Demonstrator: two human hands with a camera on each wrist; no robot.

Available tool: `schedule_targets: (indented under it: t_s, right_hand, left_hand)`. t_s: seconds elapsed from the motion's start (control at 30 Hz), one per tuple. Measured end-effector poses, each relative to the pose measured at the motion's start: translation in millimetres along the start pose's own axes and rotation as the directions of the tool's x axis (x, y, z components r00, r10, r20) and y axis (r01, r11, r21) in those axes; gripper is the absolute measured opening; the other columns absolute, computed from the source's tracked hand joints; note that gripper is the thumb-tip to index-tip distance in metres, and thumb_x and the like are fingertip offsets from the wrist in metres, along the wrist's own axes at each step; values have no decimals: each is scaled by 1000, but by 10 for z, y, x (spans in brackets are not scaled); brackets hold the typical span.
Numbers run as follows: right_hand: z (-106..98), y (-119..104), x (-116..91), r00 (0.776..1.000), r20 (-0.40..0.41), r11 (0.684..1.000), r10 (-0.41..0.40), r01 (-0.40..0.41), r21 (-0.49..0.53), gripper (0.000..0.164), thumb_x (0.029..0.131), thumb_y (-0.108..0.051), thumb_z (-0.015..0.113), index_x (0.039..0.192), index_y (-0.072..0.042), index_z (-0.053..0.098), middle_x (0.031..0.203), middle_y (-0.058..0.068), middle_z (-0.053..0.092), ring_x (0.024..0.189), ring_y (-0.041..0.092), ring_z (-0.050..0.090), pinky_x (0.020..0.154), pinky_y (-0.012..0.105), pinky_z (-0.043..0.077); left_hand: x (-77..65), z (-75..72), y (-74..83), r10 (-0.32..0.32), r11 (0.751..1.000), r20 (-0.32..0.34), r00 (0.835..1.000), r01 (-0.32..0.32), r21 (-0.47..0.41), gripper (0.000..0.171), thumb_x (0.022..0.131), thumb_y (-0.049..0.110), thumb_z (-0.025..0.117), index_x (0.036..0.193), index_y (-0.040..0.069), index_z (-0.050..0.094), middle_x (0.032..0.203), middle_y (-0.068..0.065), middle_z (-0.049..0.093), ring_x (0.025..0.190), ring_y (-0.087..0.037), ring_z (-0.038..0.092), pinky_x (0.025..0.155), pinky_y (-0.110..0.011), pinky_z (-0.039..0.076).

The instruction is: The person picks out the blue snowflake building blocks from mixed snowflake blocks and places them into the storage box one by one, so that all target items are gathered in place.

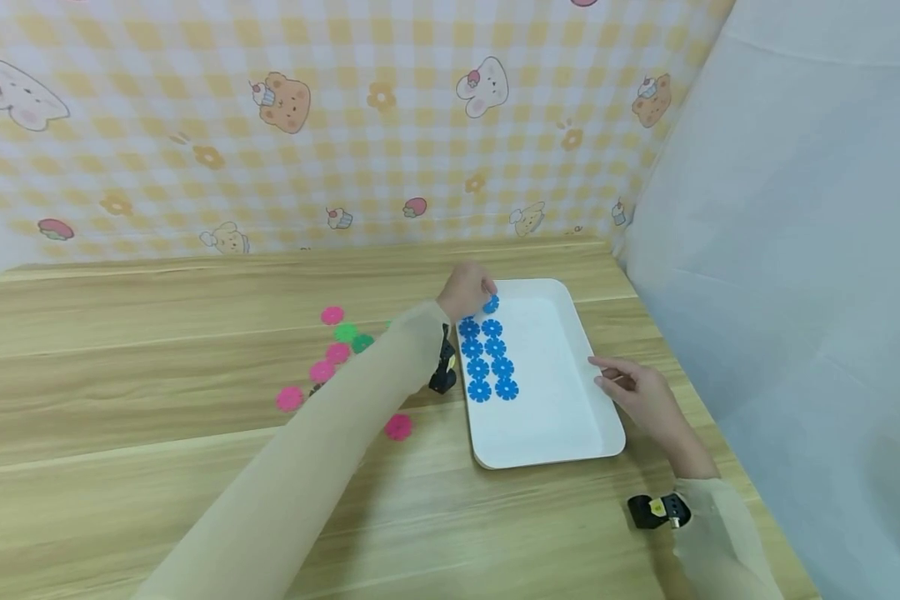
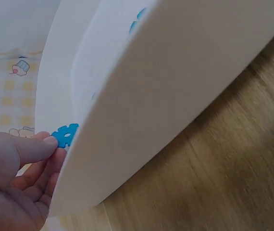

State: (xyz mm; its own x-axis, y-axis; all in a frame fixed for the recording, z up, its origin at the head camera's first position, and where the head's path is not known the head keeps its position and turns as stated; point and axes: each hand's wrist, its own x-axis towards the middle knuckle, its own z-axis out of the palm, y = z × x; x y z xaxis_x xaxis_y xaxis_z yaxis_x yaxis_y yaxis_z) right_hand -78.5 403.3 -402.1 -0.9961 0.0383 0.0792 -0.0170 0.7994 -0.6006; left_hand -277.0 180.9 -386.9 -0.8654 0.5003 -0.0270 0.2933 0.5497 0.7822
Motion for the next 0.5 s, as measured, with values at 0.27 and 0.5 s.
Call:
schedule_targets:
  t_s: [0.27, 0.5]
  right_hand:
    - [0, 41, 4, 1000, -4, 1000, -4, 4, 0, 34, 91, -14, 56, 123, -2, 55, 101, 17, 63, 82, 8, 58, 68, 20, 47]
    - [0, 46, -3, 1000, 4, 1000, 20, -20, 3, 34, 93, -18, 55, 124, -3, 55, 100, 16, 63, 82, 7, 58, 68, 20, 47]
  left_hand:
    - [-13, 58, -6, -7, 995, -21, 1000, 9, 102, 20, 91, -1, 49, 101, 3, 66, 105, -7, 64, 89, -17, 58, 81, -27, 48]
    - [-3, 104, 22, -37, 986, -71, 997, 48, 161, 12, 89, 1, 54, 90, 4, 66, 81, -4, 62, 68, -13, 54, 62, -21, 47]
